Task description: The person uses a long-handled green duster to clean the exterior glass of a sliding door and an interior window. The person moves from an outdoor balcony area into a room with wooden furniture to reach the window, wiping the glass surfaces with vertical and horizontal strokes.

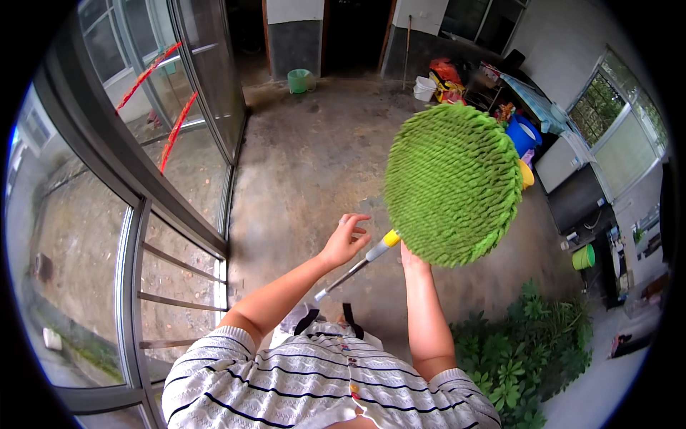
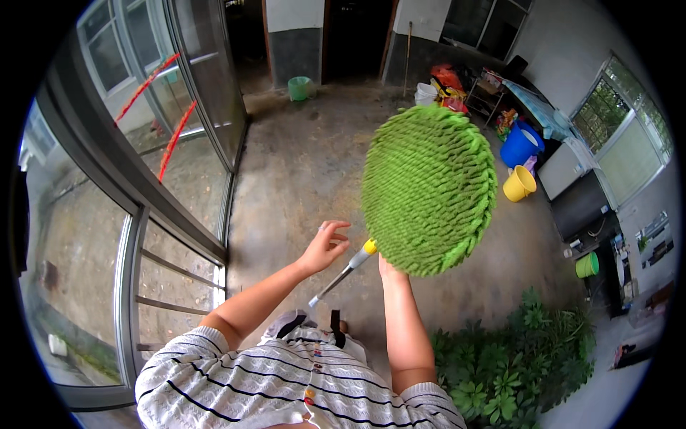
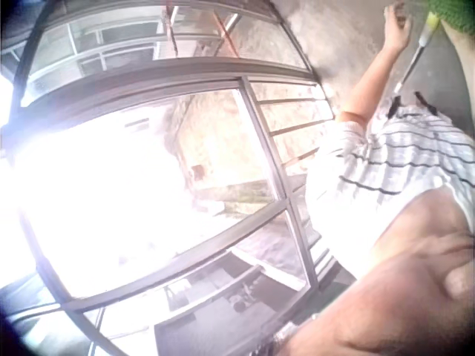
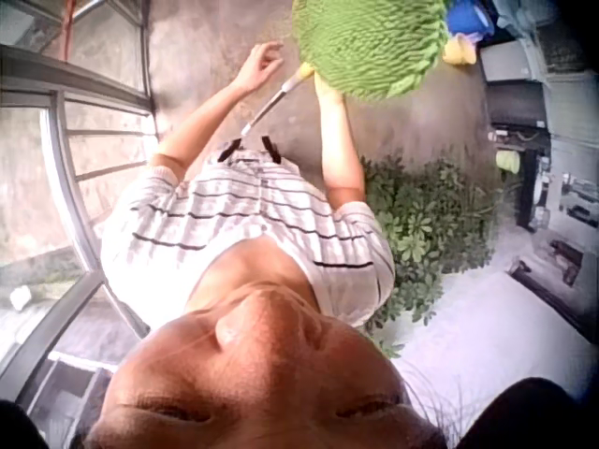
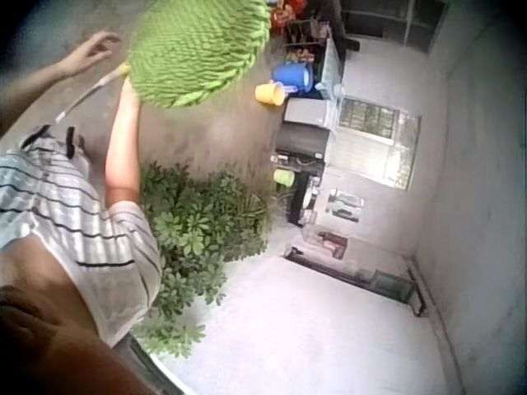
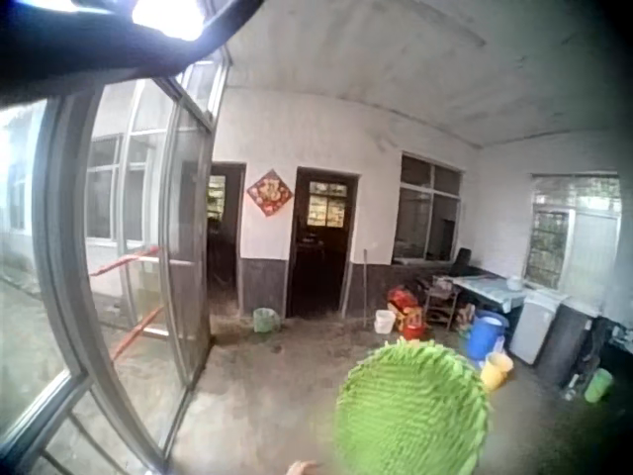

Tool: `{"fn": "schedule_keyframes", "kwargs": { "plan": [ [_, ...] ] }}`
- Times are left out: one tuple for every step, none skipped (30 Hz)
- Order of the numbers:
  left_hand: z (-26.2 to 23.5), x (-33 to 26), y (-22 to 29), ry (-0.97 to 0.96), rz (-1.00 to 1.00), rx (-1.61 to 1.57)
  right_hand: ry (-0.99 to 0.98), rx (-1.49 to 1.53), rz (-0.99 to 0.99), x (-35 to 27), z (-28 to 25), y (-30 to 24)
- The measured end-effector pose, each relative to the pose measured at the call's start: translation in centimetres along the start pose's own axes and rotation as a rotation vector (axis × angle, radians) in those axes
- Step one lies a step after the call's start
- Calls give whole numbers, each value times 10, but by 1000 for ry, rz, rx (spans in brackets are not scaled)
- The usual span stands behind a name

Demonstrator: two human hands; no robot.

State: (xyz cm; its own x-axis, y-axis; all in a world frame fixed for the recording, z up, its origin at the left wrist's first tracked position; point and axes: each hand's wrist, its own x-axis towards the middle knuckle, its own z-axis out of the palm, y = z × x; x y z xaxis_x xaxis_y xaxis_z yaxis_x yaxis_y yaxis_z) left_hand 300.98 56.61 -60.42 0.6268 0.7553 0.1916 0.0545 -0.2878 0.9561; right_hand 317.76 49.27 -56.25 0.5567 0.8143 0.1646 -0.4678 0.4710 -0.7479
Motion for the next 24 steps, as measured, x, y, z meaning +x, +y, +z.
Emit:
{"fn": "schedule_keyframes", "kwargs": {
  "plan": [
    [5,10,-17,2,27,79,20,27,-7,18,-13,16],
    [9,24,-35,3,52,157,40,53,-13,38,-25,32],
    [18,33,-64,33,93,201,55,71,10,57,-40,49],
    [18,51,-79,53,136,250,50,69,26,78,-33,50],
    [16,71,-93,72,177,299,44,66,41,98,-26,48],
    [13,95,-92,67,186,296,57,63,49,117,-16,39],
    [-12,123,-92,21,167,306,28,28,19,145,5,45],
    [-37,153,-95,-25,147,314,-1,-7,-13,173,23,51],
    [-53,175,-105,-50,123,312,-46,-53,-35,196,33,61],
    [-61,197,-116,-67,86,298,-56,-36,-43,221,44,65],
    [-69,217,-126,-83,50,284,-67,-17,-49,245,55,70],
    [-75,233,-136,-51,97,299,-67,-4,-53,267,65,74],
    [-84,252,-141,-46,13,339,3,-30,25,287,71,76],
    [-95,267,-146,-101,-39,384,74,-58,103,307,79,78],
    [-112,291,-142,-158,-71,445,138,-72,159,335,87,81],
    [-122,312,-149,-164,-102,446,161,-108,190,362,89,89],
    [-126,329,-161,-171,-132,446,166,-145,212,387,88,96],
    [-134,344,-169,-182,-165,457,173,-170,235,410,87,107],
    [-141,361,-174,-204,-210,455,184,-201,250,434,85,116],
    [-146,378,-183,-191,-226,435,186,-230,243,456,85,125],
    [-148,389,-192,-187,-241,412,211,-246,250,470,84,130],
    [-151,400,-201,-170,-266,403,229,-249,280,487,78,138],
    [-157,414,-210,-130,-274,409,246,-252,311,506,71,149],
    [-160,433,-216,-103,-272,412,248,-220,325,531,60,158]
  ]
}}
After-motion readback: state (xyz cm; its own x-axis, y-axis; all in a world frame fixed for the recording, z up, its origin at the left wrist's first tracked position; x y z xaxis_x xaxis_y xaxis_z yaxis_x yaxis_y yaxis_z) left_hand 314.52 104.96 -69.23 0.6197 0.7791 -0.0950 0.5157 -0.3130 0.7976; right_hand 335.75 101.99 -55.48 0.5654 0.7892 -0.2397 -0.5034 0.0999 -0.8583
